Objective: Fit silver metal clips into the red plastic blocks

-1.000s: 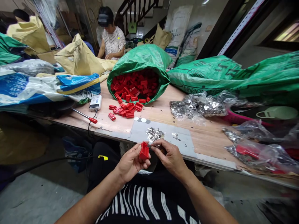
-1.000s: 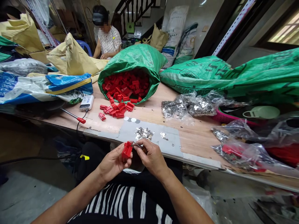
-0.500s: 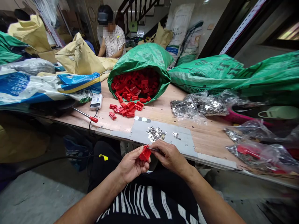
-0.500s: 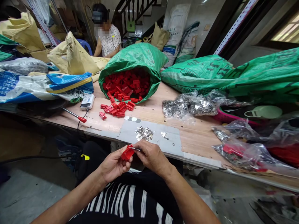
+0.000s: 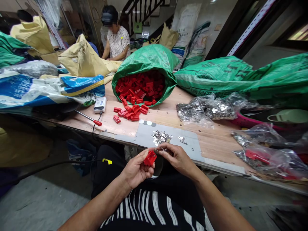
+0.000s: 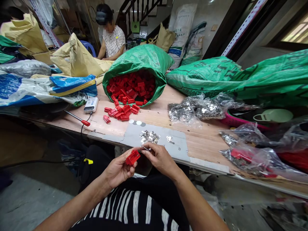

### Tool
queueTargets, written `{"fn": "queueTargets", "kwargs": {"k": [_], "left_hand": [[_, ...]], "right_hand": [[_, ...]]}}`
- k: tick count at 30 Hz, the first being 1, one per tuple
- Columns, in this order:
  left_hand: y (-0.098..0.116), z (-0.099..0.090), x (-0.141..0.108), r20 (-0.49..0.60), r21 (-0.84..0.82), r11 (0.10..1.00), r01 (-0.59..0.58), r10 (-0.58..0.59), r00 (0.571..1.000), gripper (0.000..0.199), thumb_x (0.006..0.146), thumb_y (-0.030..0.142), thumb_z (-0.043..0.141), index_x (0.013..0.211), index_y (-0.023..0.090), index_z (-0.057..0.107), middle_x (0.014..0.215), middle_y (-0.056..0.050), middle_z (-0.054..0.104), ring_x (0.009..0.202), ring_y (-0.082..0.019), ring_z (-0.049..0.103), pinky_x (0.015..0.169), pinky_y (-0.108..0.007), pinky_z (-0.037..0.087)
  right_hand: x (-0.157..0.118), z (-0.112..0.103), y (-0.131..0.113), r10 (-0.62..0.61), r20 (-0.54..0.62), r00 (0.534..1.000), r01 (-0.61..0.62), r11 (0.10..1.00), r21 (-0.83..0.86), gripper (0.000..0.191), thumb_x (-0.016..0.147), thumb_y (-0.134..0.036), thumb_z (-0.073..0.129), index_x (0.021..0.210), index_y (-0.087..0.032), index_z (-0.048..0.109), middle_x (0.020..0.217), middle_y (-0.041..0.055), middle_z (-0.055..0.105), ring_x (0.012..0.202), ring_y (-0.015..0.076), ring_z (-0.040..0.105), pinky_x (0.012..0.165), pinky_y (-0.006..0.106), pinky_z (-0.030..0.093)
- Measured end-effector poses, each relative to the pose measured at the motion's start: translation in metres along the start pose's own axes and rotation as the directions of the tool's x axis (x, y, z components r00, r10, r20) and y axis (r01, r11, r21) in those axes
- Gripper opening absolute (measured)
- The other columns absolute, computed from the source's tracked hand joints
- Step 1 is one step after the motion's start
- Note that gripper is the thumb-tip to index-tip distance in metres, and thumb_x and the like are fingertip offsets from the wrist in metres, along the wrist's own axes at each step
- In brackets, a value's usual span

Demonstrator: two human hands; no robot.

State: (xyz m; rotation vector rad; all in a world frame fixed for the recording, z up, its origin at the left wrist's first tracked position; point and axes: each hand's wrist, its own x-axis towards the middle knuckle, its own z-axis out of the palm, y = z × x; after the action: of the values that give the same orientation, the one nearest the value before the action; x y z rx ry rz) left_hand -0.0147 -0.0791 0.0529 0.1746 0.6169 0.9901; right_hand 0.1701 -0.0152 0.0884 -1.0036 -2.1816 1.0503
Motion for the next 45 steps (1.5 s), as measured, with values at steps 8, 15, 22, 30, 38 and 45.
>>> {"fn": "queueTargets", "kwargs": {"k": [8, 15, 22, 30, 38, 45], "left_hand": [[-0.003, 0.006, -0.001, -0.018, 0.122, 0.992, -0.018, 0.021, 1.000, 0.037, 0.088, 0.034, 0.055, 0.123, 0.020, 0.053, 0.068, -0.005, 0.067, 0.047, -0.011, 0.062, 0.043, -0.016, 0.044], [-0.007, 0.001, 0.005, -0.025, 0.207, 0.978, -0.019, 0.025, 0.999, 0.044, 0.085, 0.035, 0.059, 0.125, 0.019, 0.050, 0.064, -0.004, 0.067, 0.042, -0.011, 0.059, 0.040, -0.016, 0.042], [-0.011, 0.004, 0.004, -0.085, 0.474, 0.859, -0.195, 0.265, 0.960, 0.051, 0.087, 0.051, 0.047, 0.124, 0.017, 0.055, 0.065, -0.005, 0.065, 0.050, -0.013, 0.061, 0.046, -0.021, 0.045], [-0.011, 0.001, -0.002, 0.227, 0.818, 0.280, -0.502, 0.646, 0.729, 0.034, 0.071, 0.021, 0.072, 0.105, 0.027, 0.071, 0.103, -0.008, 0.064, 0.096, -0.023, 0.058, 0.088, -0.035, 0.047], [-0.011, 0.004, -0.006, 0.324, 0.819, 0.215, -0.532, 0.592, 0.738, 0.034, 0.077, 0.016, 0.066, 0.110, 0.026, 0.069, 0.104, -0.010, 0.068, 0.096, -0.024, 0.060, 0.092, -0.035, 0.044], [-0.012, 0.001, -0.008, 0.260, 0.778, 0.325, -0.537, 0.612, 0.747, 0.029, 0.073, 0.015, 0.070, 0.100, 0.027, 0.073, 0.103, -0.009, 0.071, 0.097, -0.025, 0.061, 0.094, -0.036, 0.044]], "right_hand": [[0.002, 0.013, 0.016, 0.080, 0.080, 0.994, -0.099, 0.959, 0.266, 0.014, 0.086, -0.032, 0.058, 0.084, -0.020, 0.051, 0.078, -0.0024, 0.054, 0.075, 0.0130, 0.050, 0.070, 0.025, 0.042], [0.005, 0.018, 0.020, 0.090, 0.130, 0.987, -0.121, 0.959, 0.257, 0.017, 0.083, -0.029, 0.059, 0.080, -0.020, 0.045, 0.077, -0.0035, 0.046, 0.072, 0.0120, 0.043, 0.066, 0.024, 0.038], [0.000, 0.022, 0.024, 0.142, 0.045, 0.989, -0.148, 0.973, 0.177, 0.015, 0.086, -0.029, 0.055, 0.081, -0.020, 0.043, 0.075, -0.0036, 0.046, 0.069, 0.0122, 0.041, 0.064, 0.025, 0.036], [-0.014, 0.030, 0.027, 0.184, -0.061, 0.981, -0.162, 0.951, 0.263, 0.022, 0.086, -0.037, 0.056, 0.080, -0.020, 0.044, 0.076, -0.0026, 0.047, 0.068, 0.0118, 0.041, 0.062, 0.024, 0.038], [-0.018, 0.035, 0.028, 0.244, -0.014, 0.970, -0.220, 0.897, 0.383, 0.032, 0.081, -0.046, 0.063, 0.081, -0.020, 0.046, 0.076, -0.0026, 0.050, 0.068, 0.0118, 0.046, 0.062, 0.025, 0.039], [-0.017, 0.029, 0.017, 0.266, 0.092, 0.960, -0.276, 0.824, 0.495, 0.034, 0.080, -0.050, 0.063, 0.087, -0.021, 0.047, 0.078, -0.0025, 0.049, 0.066, 0.0109, 0.045, 0.057, 0.023, 0.037]]}}
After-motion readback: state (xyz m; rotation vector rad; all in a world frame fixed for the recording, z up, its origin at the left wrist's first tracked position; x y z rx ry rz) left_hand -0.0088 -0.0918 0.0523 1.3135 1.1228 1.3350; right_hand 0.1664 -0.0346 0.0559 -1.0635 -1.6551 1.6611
